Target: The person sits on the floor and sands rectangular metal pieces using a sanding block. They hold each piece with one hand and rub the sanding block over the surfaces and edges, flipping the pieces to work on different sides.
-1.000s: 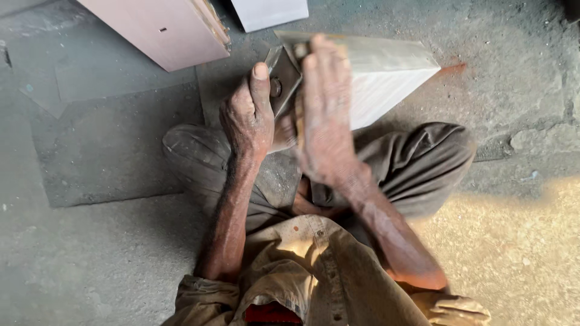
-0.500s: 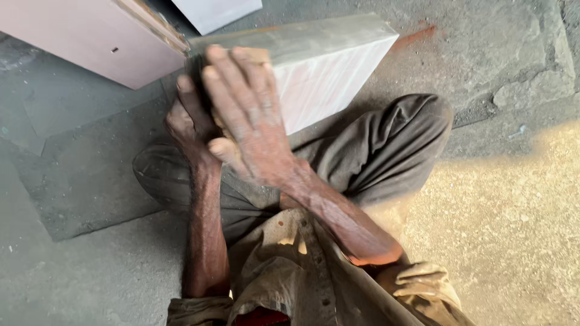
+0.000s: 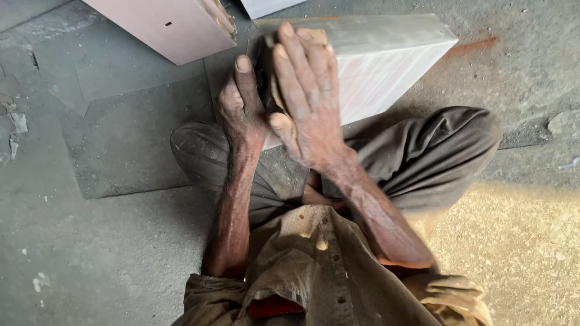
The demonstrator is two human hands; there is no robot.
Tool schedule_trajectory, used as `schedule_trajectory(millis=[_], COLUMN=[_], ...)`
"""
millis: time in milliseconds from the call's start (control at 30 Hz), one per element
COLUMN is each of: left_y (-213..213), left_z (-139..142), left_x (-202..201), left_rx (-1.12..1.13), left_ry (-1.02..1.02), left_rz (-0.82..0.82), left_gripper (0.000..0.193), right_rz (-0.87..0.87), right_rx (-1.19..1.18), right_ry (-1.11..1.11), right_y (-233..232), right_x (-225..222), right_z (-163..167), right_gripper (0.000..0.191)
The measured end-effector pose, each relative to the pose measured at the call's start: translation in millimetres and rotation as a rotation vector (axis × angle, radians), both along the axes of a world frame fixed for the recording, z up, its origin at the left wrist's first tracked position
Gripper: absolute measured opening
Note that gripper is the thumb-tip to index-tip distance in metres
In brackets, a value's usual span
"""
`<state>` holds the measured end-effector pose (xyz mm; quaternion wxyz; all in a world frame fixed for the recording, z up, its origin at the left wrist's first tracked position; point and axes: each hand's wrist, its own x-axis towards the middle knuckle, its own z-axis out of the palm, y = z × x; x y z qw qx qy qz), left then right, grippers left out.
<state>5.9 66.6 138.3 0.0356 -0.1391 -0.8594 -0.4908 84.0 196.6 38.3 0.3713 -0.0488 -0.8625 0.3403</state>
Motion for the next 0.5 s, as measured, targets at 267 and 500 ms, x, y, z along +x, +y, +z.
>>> schedule_trajectory(millis=[267,500], left_y=[1.1,1.3], left_z=[-1.3,-0.7], left_x=[-0.3,0.6], left_rx=[0.009,0.002], left_ry=[0.119,0.119], left_rz=[-0.03,-0.033], left_gripper=[0.064,0.06], right_rz=[-0.217,-0.047], right_rx=[-0.161,-0.093], right_ry=[-0.03,-0.017], right_y=[77.7,35.8], right_x=[7.9,10.7], right_z=[-25.3,9.0], right_gripper=[0.069,0.07])
